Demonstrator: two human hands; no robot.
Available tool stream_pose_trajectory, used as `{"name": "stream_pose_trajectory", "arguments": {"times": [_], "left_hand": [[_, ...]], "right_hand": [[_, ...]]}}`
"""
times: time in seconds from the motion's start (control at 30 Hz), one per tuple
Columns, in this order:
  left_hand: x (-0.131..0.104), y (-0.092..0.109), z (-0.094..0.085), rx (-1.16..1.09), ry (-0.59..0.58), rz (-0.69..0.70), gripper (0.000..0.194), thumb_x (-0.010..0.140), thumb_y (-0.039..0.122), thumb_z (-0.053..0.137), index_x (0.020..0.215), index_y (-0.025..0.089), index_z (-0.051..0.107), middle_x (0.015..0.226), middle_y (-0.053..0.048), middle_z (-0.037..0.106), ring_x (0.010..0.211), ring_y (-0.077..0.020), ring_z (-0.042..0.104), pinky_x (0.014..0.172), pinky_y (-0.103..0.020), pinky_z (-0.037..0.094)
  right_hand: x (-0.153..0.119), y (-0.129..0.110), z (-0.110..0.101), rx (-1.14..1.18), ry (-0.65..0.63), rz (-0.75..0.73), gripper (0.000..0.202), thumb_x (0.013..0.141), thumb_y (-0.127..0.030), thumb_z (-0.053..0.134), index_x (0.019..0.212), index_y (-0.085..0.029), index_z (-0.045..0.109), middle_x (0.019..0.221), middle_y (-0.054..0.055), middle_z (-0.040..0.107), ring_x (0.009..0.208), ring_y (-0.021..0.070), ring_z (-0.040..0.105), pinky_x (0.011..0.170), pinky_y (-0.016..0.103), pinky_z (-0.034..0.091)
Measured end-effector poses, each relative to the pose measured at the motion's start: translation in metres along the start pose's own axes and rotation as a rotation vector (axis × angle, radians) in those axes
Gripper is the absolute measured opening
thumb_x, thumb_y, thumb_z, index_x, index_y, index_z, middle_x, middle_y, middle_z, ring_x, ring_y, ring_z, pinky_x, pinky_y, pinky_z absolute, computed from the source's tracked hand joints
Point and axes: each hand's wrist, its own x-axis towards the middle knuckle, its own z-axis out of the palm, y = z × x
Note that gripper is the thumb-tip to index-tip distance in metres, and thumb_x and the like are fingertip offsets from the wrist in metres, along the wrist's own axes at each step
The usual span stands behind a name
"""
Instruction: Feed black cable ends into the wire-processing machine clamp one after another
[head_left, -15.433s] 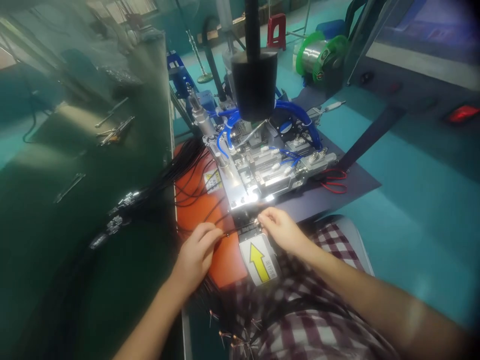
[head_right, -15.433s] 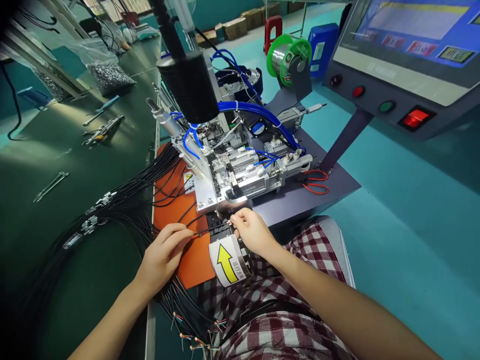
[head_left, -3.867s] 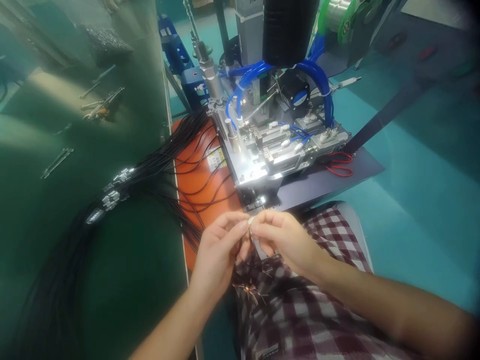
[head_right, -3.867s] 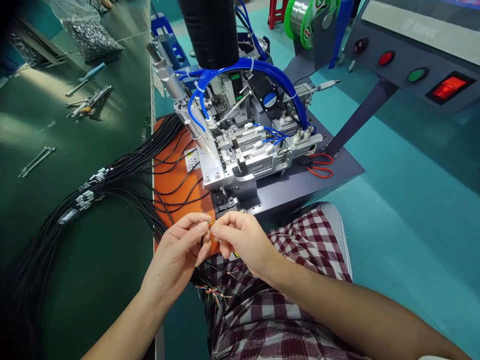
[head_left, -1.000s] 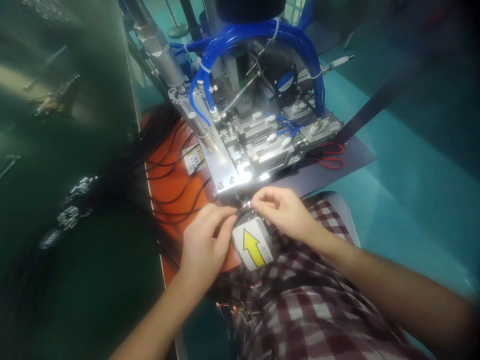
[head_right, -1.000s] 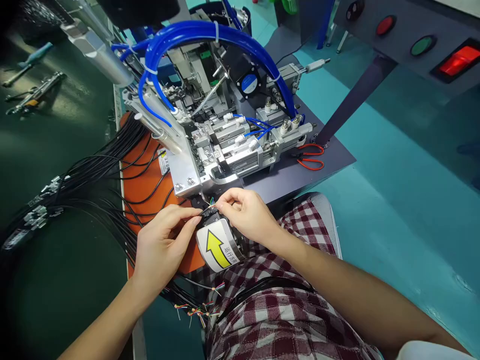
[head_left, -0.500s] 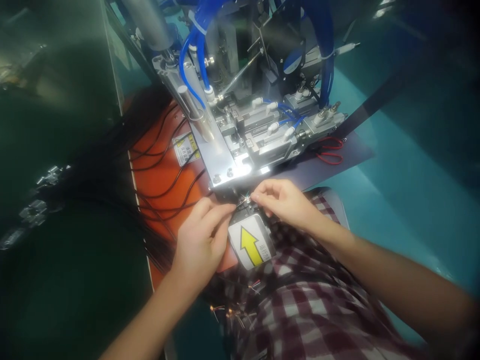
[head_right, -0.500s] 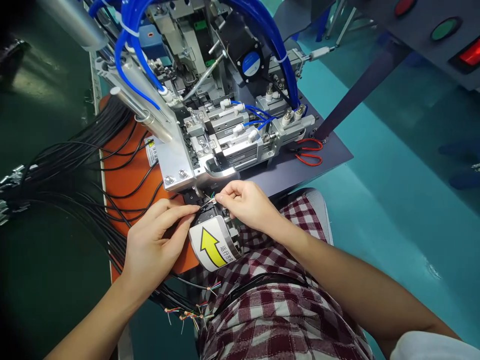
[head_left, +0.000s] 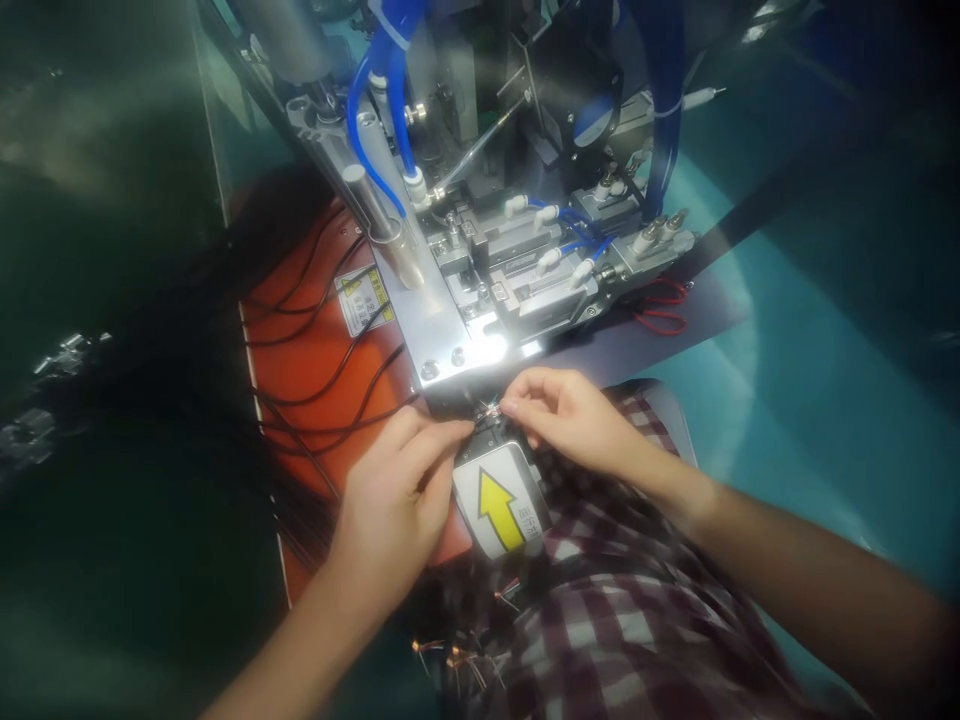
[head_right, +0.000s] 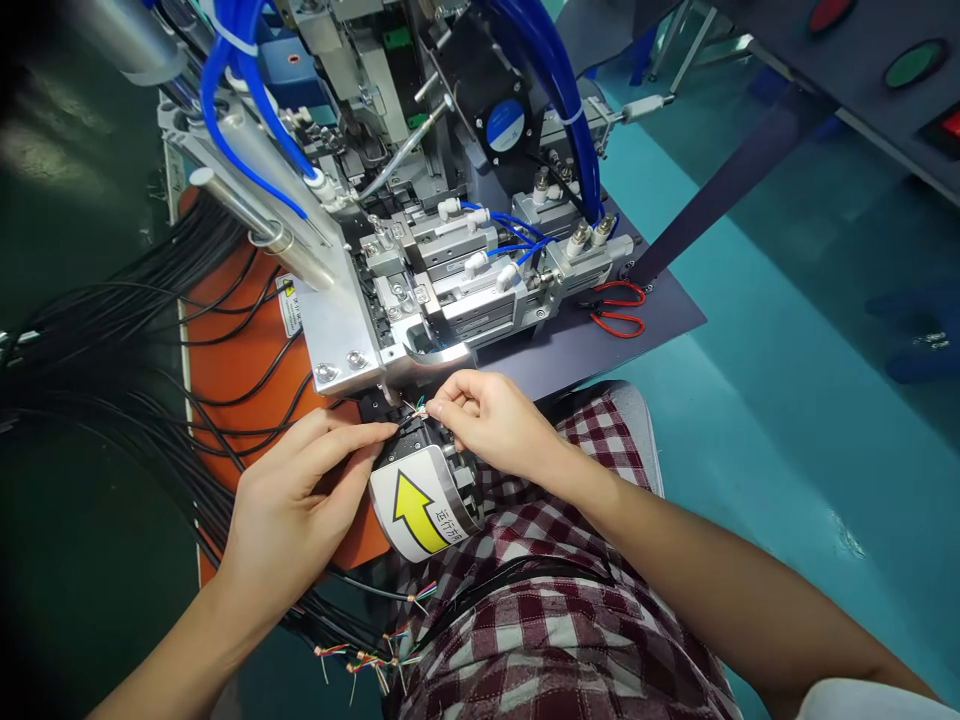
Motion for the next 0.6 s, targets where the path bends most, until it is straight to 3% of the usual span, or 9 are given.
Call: {"name": "stream_pose_trajectory", "arguments": {"times": [0.13,0.37,0.6], "left_hand": [[-0.0003,-0.0003,-0.0011,-0.003,0.006,0.004,0.024,0.086,0.005,0.055,0.102,0.018,0.067,0.082,0.001,0.056,0.075,-0.0065,0.055,0.066,-0.016,0.044],[-0.0008,0.0004,-0.0009,-0.001,0.017,-0.013,0.022,0.086,0.005,0.057,0.099,0.018,0.068,0.081,0.002,0.055,0.073,-0.0059,0.054,0.064,-0.016,0.043],[0.0025,-0.0010,-0.0010,0.008,0.024,0.001,0.021,0.086,0.006,0.057,0.098,0.017,0.070,0.077,0.002,0.053,0.070,-0.0062,0.053,0.061,-0.016,0.043]], "right_hand": [[0.0004,0.0038,0.0019,-0.006,0.028,-0.051,0.014,0.086,-0.026,0.057,0.077,-0.015,0.057,0.064,-0.004,0.056,0.050,0.0083,0.055,0.050,0.022,0.042],[-0.0020,0.0055,0.0049,-0.114,0.076,-0.144,0.014,0.089,-0.023,0.054,0.077,-0.016,0.056,0.059,-0.005,0.054,0.049,0.0077,0.054,0.051,0.021,0.041],[-0.0007,0.0061,0.0044,0.042,-0.001,-0.013,0.014,0.089,-0.027,0.055,0.079,-0.016,0.056,0.053,-0.006,0.053,0.050,0.0100,0.055,0.051,0.022,0.042]]}}
